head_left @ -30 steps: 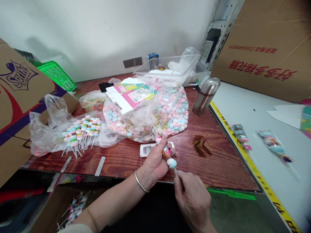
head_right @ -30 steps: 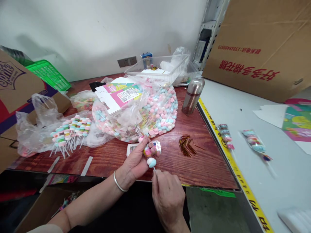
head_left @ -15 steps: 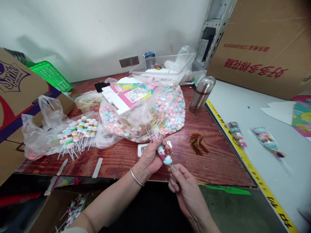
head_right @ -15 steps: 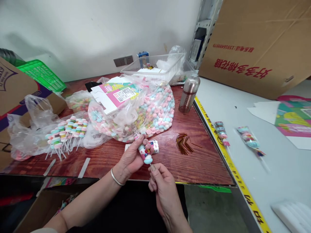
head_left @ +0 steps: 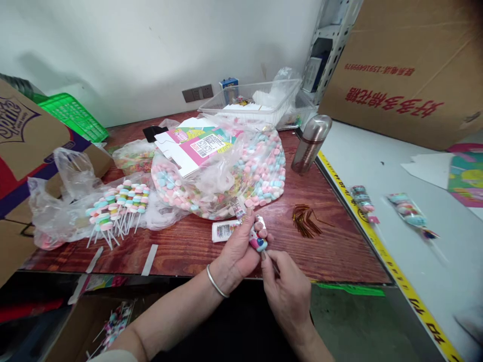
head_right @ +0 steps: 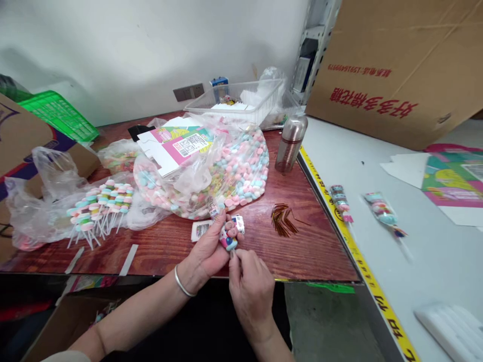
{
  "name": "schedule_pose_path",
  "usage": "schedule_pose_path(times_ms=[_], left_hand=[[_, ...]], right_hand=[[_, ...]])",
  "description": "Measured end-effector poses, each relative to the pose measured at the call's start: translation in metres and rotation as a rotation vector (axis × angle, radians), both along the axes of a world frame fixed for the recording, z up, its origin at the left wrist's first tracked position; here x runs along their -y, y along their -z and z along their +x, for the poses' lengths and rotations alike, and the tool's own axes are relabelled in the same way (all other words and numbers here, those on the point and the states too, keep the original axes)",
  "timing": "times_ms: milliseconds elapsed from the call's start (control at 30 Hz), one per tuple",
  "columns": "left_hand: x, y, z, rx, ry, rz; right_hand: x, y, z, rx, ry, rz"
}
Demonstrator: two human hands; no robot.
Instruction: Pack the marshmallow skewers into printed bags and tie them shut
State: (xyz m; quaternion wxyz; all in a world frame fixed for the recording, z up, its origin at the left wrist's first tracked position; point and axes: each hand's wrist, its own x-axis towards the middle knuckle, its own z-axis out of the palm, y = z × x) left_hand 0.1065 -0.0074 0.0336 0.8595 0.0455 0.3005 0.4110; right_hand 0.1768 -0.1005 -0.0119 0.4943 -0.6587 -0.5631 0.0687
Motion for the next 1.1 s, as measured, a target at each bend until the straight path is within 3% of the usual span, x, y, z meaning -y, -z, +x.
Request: schedule_pose_path(times_ms=[200, 267, 367, 467, 633, 700, 967, 1100], left_hand=[[0.004, 0.007, -0.001, -0.026, 0.038, 0.064], [0.001, 0.007, -0.004, -0.031, 0.043, 0.052], [-0.003, 0.007, -0.007, -0.008, 0.031, 0.057], [-0.004, 0.008, -0.006, -0.026, 0.017, 0.067], [0.008, 0.012, 0.004, -0.098, 0.026, 0.036], [0.015, 0.015, 0.008, -0.123, 0.046, 0.027], [0.013, 0.022, 0.007, -0.190, -0.033, 0.105], [0.022, 0.022, 0.011, -0.193, 0.040, 0.116]], right_hand=[[-0.007, -0.011, -0.003, -1.204, -0.209, -0.396], [-0.003, -0.015, -0.002, -1.427, -0.268, -0.478], [0.006, -0.015, 0.000, -1.541, -0.333, -0.578], [0.012, -0.009, -0.001, -1.350, -0.304, -0.514], [0.004, 0.003, -0.005, -0.326, -0.006, -0.162], [-0.002, 0.005, -0.005, -0.118, 0.046, -0.095], [0.001, 0.001, 0.002, -0.126, -0.002, -0.243], [-0.002, 0.003, -0.002, -0.149, 0.055, -0.252]])
